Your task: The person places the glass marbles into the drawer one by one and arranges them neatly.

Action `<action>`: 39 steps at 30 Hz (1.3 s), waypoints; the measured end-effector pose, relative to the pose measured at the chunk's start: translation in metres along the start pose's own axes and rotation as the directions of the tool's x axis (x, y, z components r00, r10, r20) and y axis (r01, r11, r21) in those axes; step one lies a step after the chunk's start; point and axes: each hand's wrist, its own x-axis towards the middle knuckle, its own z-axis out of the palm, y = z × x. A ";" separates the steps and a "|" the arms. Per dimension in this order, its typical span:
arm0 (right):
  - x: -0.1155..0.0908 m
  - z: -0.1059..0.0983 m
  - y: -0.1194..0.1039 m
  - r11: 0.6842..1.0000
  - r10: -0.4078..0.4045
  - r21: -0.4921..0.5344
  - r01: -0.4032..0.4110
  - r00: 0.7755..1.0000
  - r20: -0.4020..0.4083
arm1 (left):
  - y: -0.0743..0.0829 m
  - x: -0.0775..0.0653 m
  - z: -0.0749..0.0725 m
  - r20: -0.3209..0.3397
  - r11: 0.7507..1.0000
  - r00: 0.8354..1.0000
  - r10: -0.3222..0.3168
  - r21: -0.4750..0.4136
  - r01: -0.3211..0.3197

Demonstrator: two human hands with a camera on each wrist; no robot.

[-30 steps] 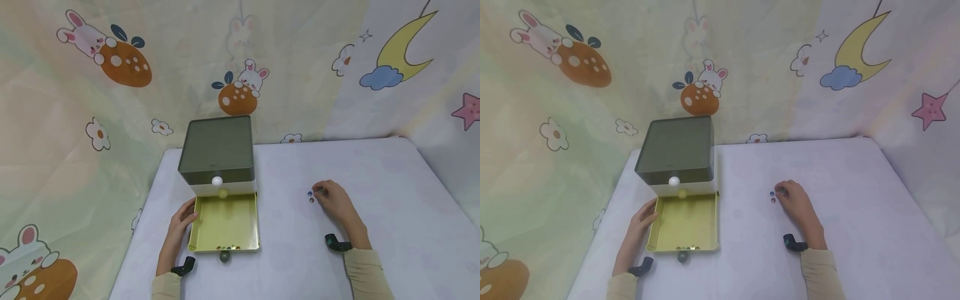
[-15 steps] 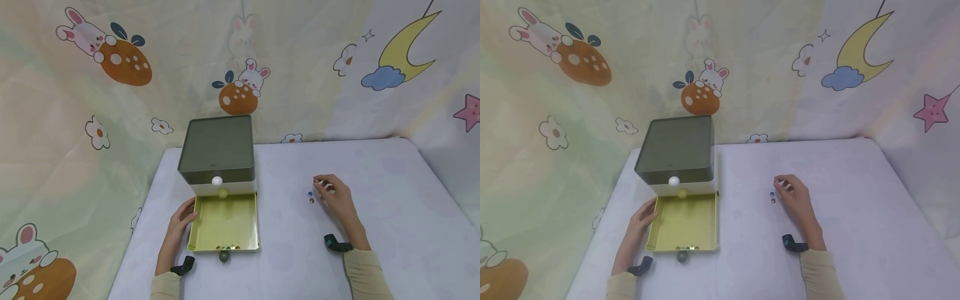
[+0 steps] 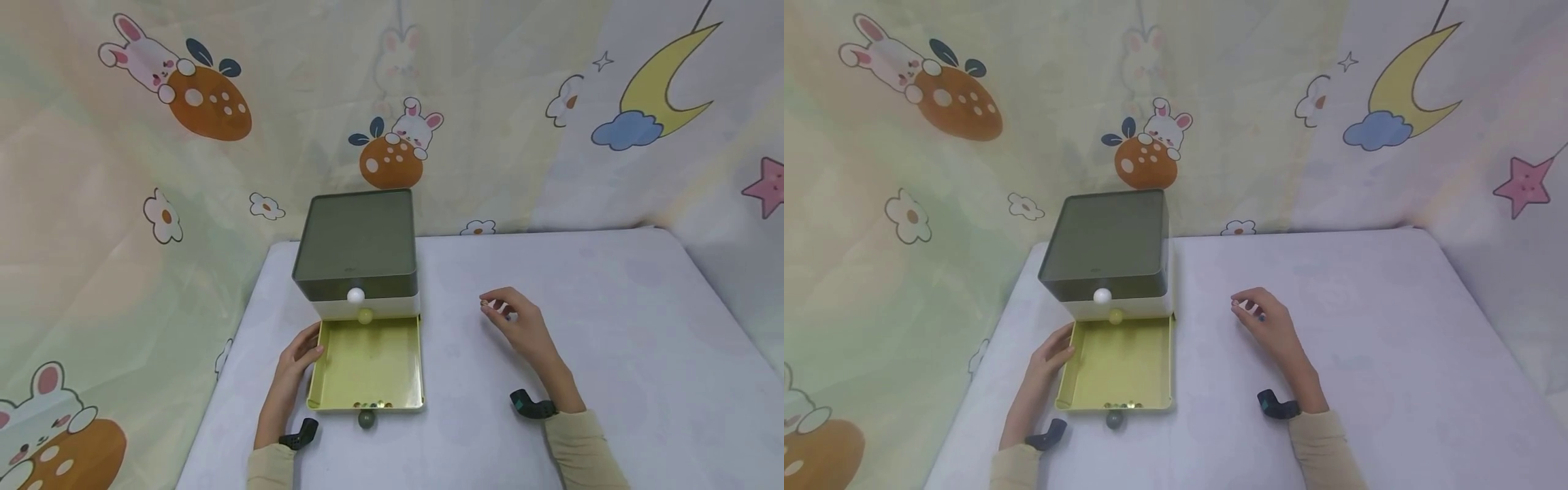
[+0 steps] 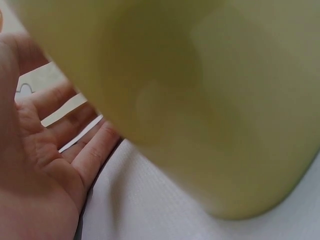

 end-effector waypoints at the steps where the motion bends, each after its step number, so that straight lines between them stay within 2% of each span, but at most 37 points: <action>1: 0.000 0.003 -0.003 1.000 -0.022 0.008 0.022 1.000 0.007 | 0.000 0.000 0.000 0.001 1.000 1.000 -0.003 0.001 0.003; 7: 0.002 0.018 -0.024 0.989 -0.134 0.066 0.130 0.989 0.062 | 0.000 -0.001 0.000 0.007 1.000 1.000 -0.017 0.002 0.017; 16: 0.001 0.036 -0.047 0.970 -0.223 0.136 0.202 0.961 0.163 | 0.001 -0.001 0.000 0.008 1.000 1.000 -0.010 -0.001 0.010; 21: 0.003 0.049 -0.058 0.940 -0.312 0.202 0.274 0.931 0.190 | 0.001 -0.001 0.000 0.009 1.000 1.000 -0.007 0.002 0.007; 27: 0.004 0.063 -0.070 0.921 -0.372 0.213 0.326 0.898 0.234 | 0.002 -0.001 -0.001 0.011 1.000 1.000 0.003 0.002 -0.003; 34: 0.009 0.079 -0.084 0.884 -0.458 0.246 0.397 0.839 0.293 | 0.003 0.000 -0.001 0.010 1.000 1.000 -0.002 -0.001 0.002; 39: 0.010 0.090 -0.087 0.891 -0.455 0.206 0.406 0.806 0.378 | 0.003 -0.001 0.000 0.012 1.000 1.000 -0.004 0.002 0.004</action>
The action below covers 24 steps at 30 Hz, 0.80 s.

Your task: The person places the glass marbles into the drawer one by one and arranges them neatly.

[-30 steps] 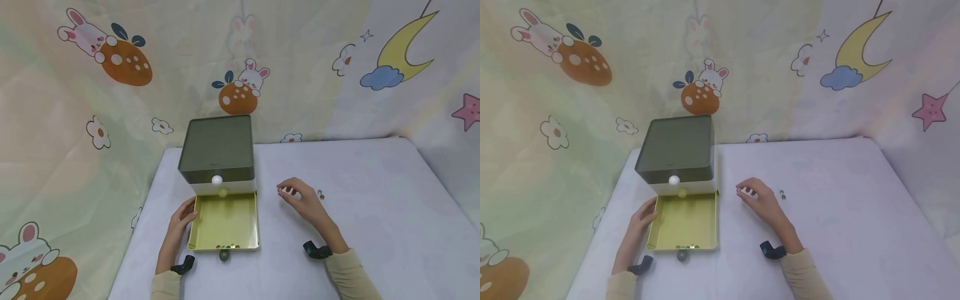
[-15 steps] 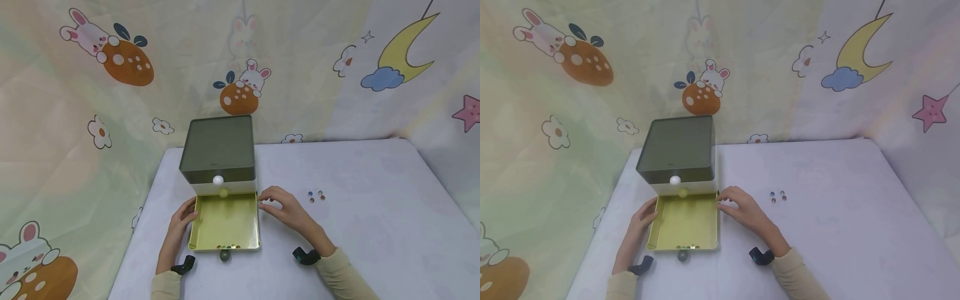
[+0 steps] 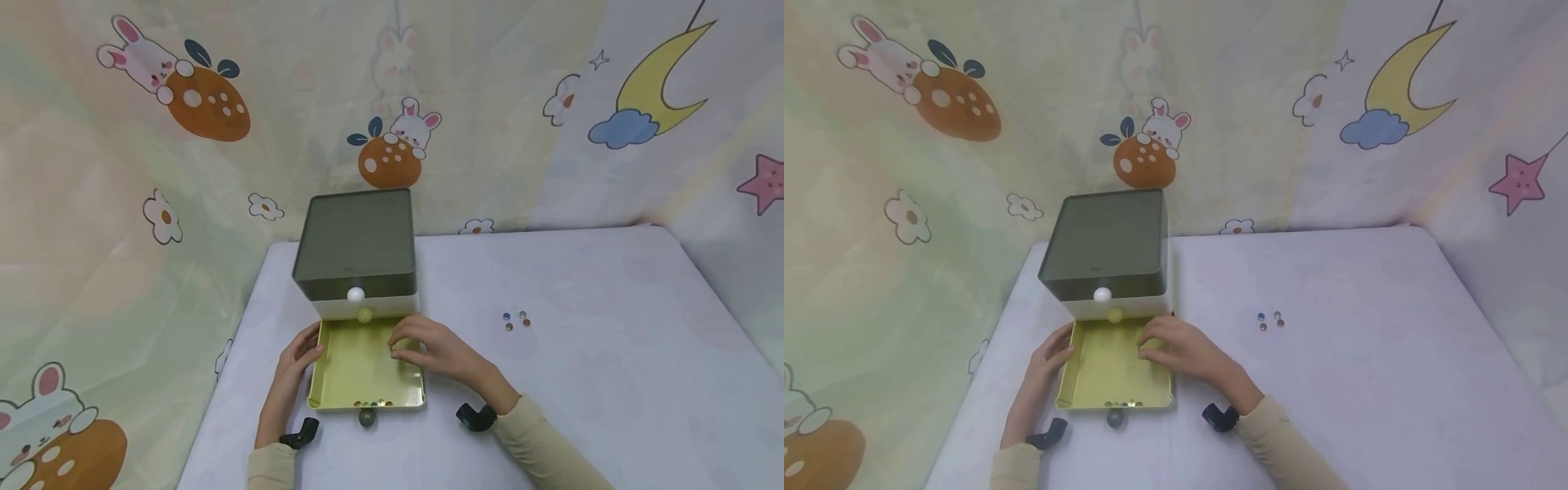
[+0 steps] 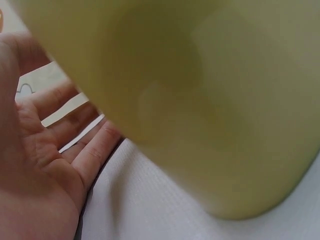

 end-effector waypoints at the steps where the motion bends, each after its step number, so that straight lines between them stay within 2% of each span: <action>1: 0.001 0.002 0.000 1.000 0.012 -0.019 -0.012 1.000 0.019 | 0.000 0.000 0.000 0.000 1.000 1.000 -0.003 0.000 0.003; 9: 0.009 0.011 0.002 0.990 0.071 -0.130 -0.053 0.987 0.144 | -0.001 0.001 0.000 -0.005 1.000 1.000 0.001 0.011 -0.001; 12: 0.011 0.013 0.003 0.980 0.067 -0.195 -0.032 0.982 0.179 | -0.001 0.000 -0.001 -0.004 1.000 1.000 -0.001 0.017 0.001; 17: 0.019 0.015 0.003 0.949 0.041 -0.313 0.031 0.975 0.221 | 0.000 0.001 -0.002 0.000 1.000 1.000 0.004 0.011 -0.004; 24: 0.028 0.022 0.000 0.907 0.112 -0.419 0.034 0.941 0.318 | -0.001 0.001 -0.001 -0.002 1.000 1.000 -0.002 0.001 0.002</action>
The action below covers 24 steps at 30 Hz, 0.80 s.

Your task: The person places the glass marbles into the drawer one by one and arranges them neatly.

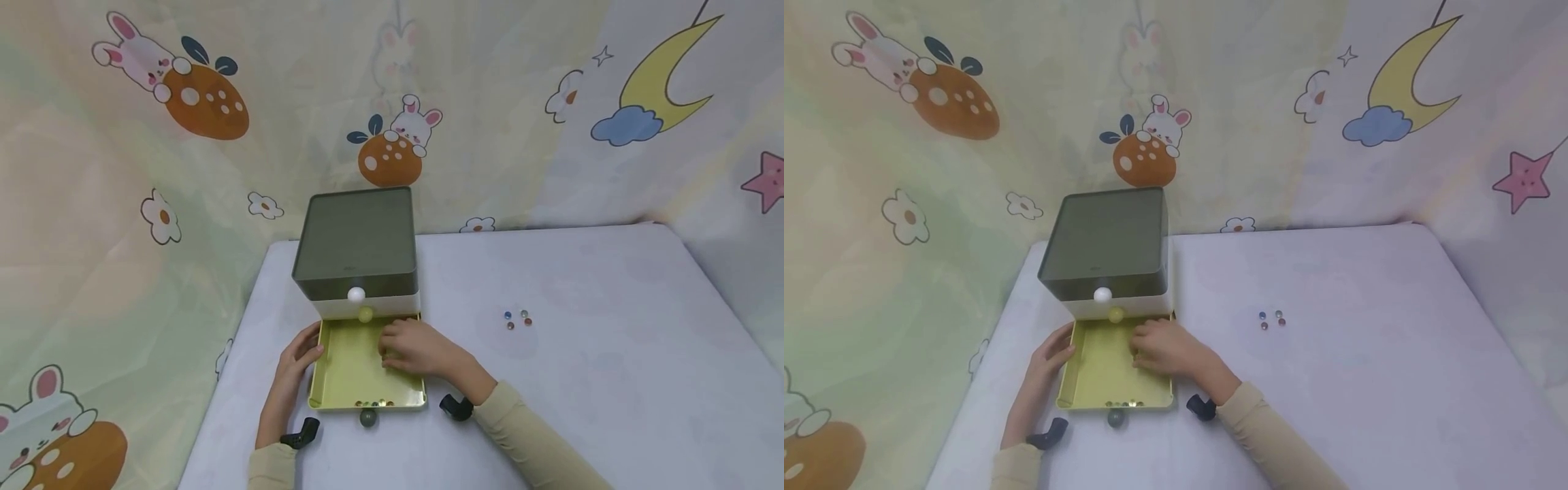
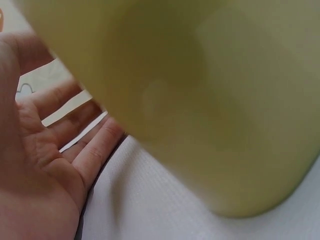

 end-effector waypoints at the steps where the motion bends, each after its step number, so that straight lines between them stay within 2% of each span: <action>1: 0.001 0.001 -0.001 1.000 0.005 -0.013 -0.005 1.000 0.015 | 0.000 0.000 0.000 0.002 1.000 1.000 -0.003 0.002 0.003; 13: 0.008 0.003 -0.011 0.990 0.073 -0.125 -0.062 0.994 0.086 | 0.000 -0.001 0.000 0.009 1.000 1.000 -0.004 0.014 0.004; 18: 0.010 0.005 -0.011 0.982 0.082 -0.176 -0.065 0.992 0.093 | -0.002 0.000 0.000 0.011 1.000 1.000 -0.009 0.015 0.009; 24: 0.011 0.001 -0.013 0.981 0.077 -0.187 -0.059 0.993 0.091 | 0.002 -0.003 0.000 0.000 1.000 1.000 0.009 0.005 -0.009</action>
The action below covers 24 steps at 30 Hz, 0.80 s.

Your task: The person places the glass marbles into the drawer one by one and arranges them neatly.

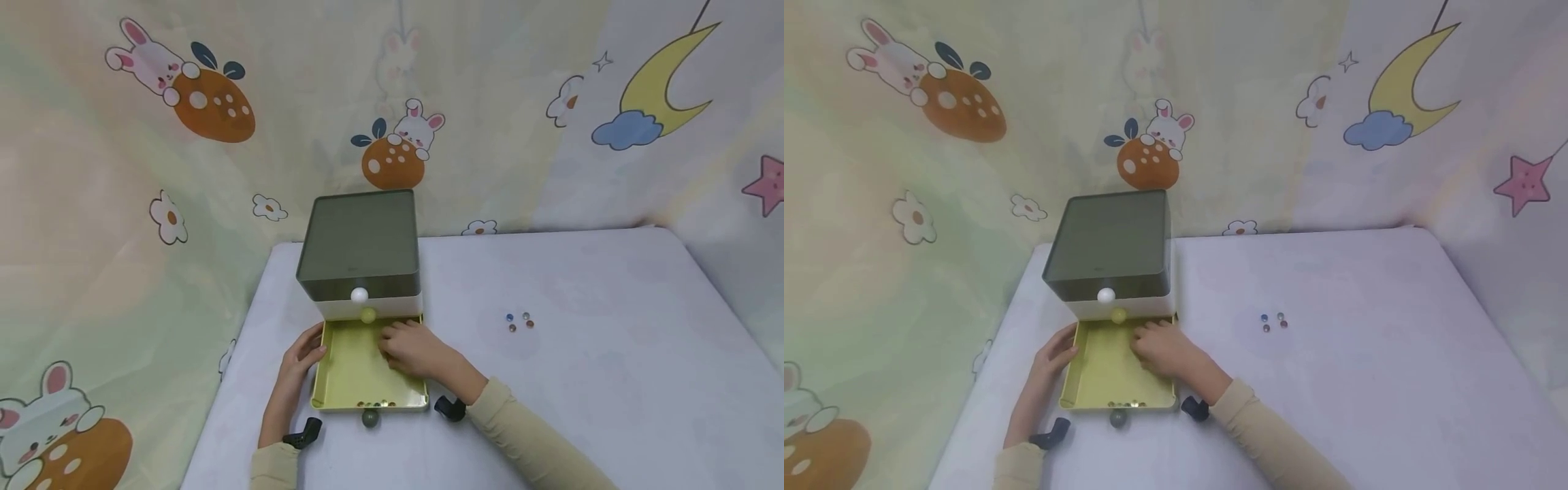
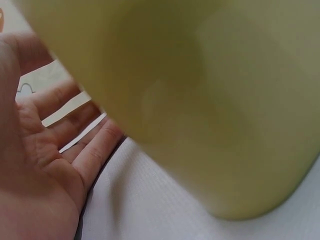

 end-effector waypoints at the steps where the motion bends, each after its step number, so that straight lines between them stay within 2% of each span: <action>1: -0.001 0.000 0.000 1.000 0.000 0.005 0.000 1.000 0.006 | 0.000 0.000 0.001 -0.001 1.000 1.000 0.001 -0.001 -0.001; 8: -0.005 -0.005 -0.002 0.997 0.007 0.076 -0.007 1.000 0.010 | -0.002 -0.002 0.001 -0.012 1.000 1.000 -0.002 0.004 0.002; 24: -0.026 -0.028 0.003 0.969 0.032 0.248 0.000 0.991 -0.126 | -0.003 0.000 0.000 -0.003 1.000 1.000 -0.006 -0.007 0.006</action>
